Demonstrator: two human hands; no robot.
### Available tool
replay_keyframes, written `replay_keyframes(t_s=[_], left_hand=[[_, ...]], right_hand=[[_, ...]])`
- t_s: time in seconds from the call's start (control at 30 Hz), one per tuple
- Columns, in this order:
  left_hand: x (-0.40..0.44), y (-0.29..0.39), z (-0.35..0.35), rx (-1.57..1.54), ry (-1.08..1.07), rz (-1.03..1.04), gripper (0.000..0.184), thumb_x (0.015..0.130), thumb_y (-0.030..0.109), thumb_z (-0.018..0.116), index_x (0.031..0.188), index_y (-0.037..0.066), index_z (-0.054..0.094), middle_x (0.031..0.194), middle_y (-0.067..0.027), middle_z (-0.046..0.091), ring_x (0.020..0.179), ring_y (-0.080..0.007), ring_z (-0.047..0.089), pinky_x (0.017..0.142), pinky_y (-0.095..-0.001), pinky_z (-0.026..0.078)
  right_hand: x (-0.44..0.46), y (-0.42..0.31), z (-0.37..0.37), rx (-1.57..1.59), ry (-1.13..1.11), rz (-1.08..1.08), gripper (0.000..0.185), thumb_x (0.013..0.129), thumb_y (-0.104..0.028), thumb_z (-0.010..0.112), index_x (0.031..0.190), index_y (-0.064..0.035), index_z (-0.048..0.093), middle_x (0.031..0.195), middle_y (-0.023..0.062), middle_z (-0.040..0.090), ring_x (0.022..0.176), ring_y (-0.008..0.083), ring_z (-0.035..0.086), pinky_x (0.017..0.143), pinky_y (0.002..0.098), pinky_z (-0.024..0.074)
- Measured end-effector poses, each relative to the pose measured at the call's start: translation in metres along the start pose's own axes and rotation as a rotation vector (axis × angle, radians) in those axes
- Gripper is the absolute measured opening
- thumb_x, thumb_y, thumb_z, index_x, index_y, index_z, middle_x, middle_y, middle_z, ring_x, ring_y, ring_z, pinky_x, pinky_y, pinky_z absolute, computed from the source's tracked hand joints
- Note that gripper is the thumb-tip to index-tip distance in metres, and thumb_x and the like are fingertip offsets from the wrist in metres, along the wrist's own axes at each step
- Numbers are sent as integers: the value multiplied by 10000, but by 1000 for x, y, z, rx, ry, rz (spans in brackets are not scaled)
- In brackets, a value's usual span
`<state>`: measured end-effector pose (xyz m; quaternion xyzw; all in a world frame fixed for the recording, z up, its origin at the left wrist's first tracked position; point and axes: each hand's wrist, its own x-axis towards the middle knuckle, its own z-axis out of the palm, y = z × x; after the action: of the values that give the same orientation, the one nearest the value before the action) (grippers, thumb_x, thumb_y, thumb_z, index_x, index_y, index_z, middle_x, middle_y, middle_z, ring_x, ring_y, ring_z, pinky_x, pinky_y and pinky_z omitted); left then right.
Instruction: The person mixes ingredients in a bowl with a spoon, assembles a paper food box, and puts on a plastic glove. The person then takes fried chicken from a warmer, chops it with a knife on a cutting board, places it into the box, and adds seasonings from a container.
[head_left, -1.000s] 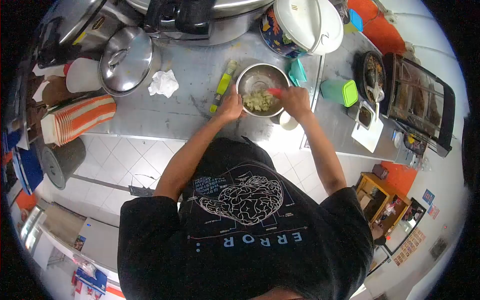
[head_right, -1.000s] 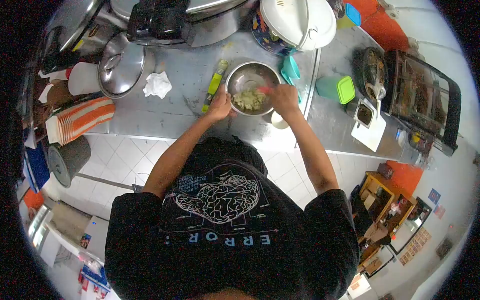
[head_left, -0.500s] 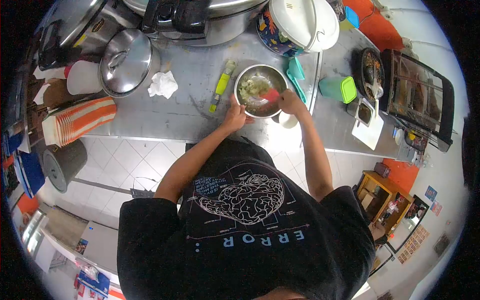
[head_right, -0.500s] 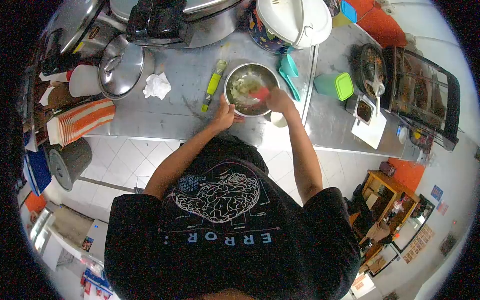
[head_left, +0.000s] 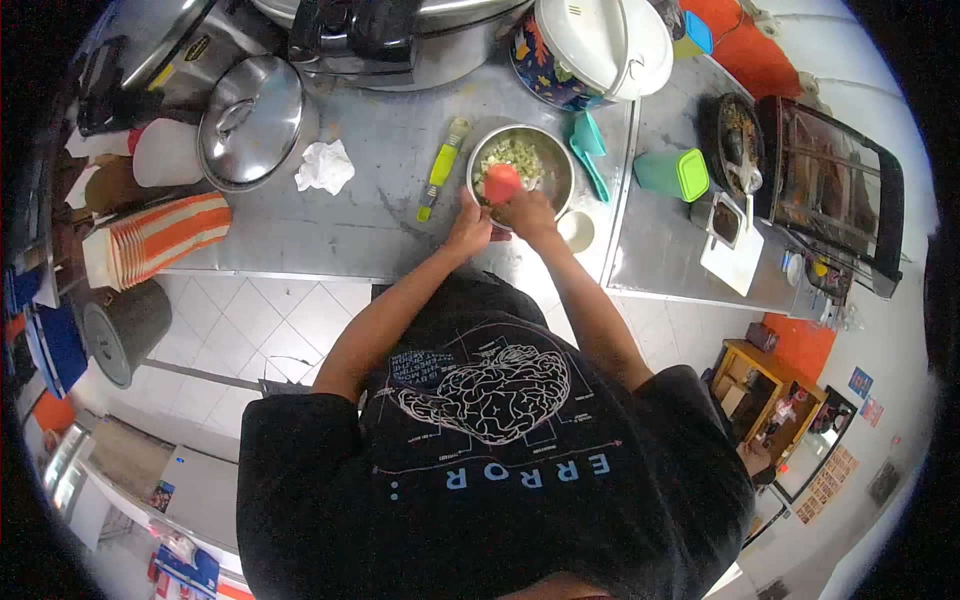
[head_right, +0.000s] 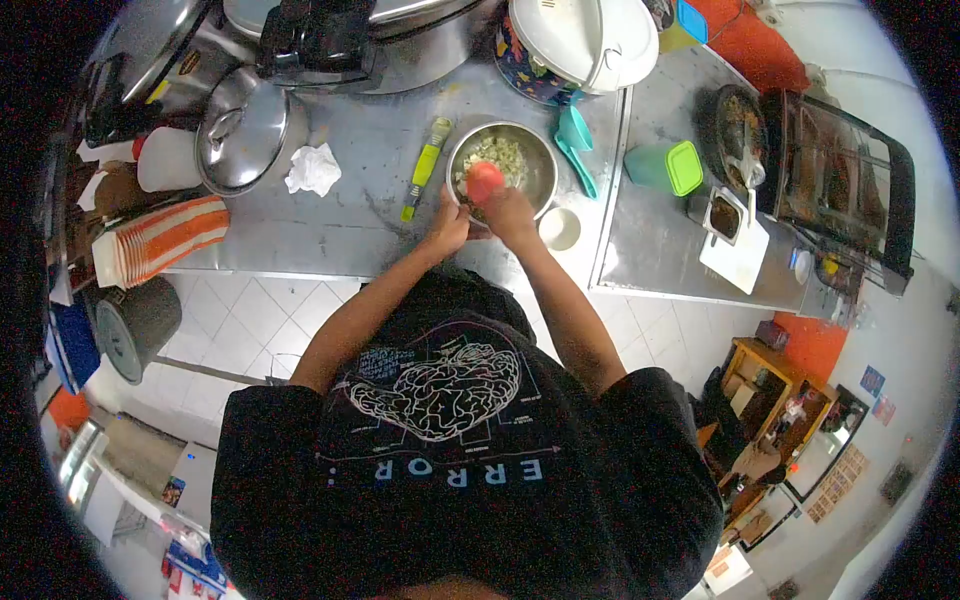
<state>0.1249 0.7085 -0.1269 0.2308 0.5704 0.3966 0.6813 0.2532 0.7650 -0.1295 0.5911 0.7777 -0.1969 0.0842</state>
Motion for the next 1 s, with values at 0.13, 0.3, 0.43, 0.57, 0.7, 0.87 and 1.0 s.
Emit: replay_keyframes(t_s=[0.13,0.3,0.43,0.57,0.7,0.87,1.0], left_hand=[[7,-19,-2,-63,-4,36,386,1013,81,271,1345,178,98,1305,-190,412,896,-305,668,602,-363,640],[21,-30,-9,-112,-112,-12,497,991,30,269,1401,197,45,1346,-199,371,930,-342,657,622,-396,645],[33,-41,-17,-106,-92,-45,610,984,-9,228,1418,320,-48,1345,-233,332,875,-409,659,666,-468,634],[34,-45,-26,-46,-138,-57,646,975,-18,222,1423,325,-94,1354,-249,325,866,-434,656,712,-477,626],[27,-42,-27,-52,-219,-30,638,990,16,245,1435,307,-107,1410,-245,283,893,-433,651,737,-476,620],[64,-81,-42,-313,-316,-209,573,979,26,290,1422,224,-15,1303,-227,410,856,-381,666,661,-460,632],[22,-40,-28,-11,-237,22,544,988,25,250,1401,227,-40,1358,-219,338,932,-441,640,727,-472,621]], right_hand=[[3,8,-34,-60,-75,-45,213,859,-251,575,886,-62,671,819,209,672,818,365,675,732,459,552],[17,-1,-82,-184,42,26,213,898,-190,516,999,-61,652,768,194,673,723,350,684,625,465,550],[-8,-4,-52,-349,17,-201,296,933,-129,456,1199,-62,567,744,168,674,642,325,681,520,447,528],[-17,-7,-88,-254,62,-73,490,848,-210,612,1309,-70,521,713,148,666,660,297,680,565,425,544],[12,15,-52,-340,-46,-200,472,830,-170,618,1268,-35,503,724,154,668,671,300,680,556,432,536],[-23,16,-43,-273,92,-445,197,875,-120,521,1036,-39,600,699,172,652,628,324,663,509,437,512],[-11,39,-67,-232,246,-251,179,902,-180,515,943,-67,649,620,156,623,534,327,623,474,438,480]])
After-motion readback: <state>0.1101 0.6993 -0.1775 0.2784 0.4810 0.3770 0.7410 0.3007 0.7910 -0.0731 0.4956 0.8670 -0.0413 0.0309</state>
